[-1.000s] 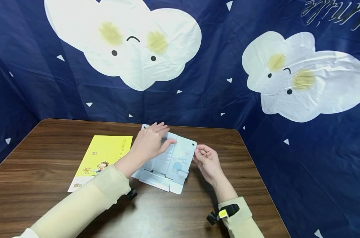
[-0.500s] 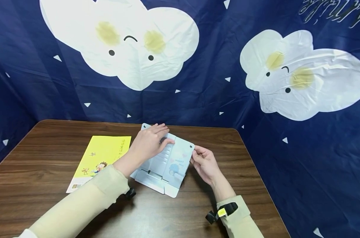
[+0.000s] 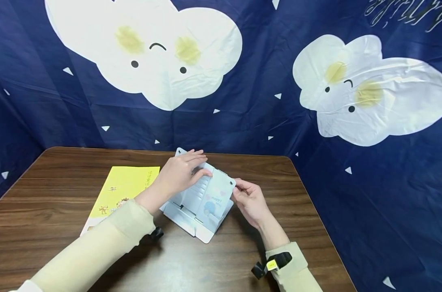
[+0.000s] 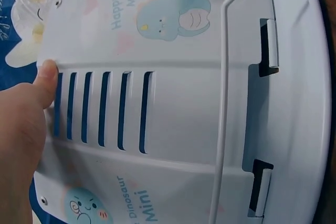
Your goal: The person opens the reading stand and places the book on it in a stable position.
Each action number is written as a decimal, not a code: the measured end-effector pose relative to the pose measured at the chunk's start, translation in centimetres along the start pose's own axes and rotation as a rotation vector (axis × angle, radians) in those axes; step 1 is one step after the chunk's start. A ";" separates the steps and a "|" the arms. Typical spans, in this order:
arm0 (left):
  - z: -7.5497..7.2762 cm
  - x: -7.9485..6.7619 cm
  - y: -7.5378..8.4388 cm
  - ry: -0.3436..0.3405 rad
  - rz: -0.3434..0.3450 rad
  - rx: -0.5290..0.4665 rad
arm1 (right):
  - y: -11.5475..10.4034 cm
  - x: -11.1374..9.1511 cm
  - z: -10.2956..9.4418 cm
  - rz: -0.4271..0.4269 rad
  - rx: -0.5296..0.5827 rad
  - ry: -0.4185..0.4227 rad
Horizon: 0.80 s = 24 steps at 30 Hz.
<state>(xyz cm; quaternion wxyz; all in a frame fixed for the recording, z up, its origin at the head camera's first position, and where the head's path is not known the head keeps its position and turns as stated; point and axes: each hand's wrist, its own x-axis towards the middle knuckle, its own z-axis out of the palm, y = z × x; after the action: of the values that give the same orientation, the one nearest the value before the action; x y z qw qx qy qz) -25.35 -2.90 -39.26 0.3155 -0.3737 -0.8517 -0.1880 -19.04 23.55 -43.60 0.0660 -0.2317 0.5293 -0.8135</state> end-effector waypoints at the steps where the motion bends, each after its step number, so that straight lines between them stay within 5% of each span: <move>1: 0.0 0.0 -0.1 0.004 0.009 -0.005 | -0.1 0.0 0.1 0.001 -0.014 0.006; 8: -0.2 0.2 -0.7 0.038 0.063 -0.044 | -0.3 -0.1 0.8 -0.040 -0.115 -0.010; 24: 0.2 0.1 -0.6 0.033 0.082 -0.153 | -0.1 -0.6 2.5 -0.132 -0.131 0.000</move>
<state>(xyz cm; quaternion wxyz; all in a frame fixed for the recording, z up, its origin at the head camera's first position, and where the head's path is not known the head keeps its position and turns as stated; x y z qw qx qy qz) -25.86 -3.14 -39.39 0.3077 -0.4279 -0.8136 -0.2455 -17.40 21.77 -42.84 -0.0031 -0.2702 0.5647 -0.7798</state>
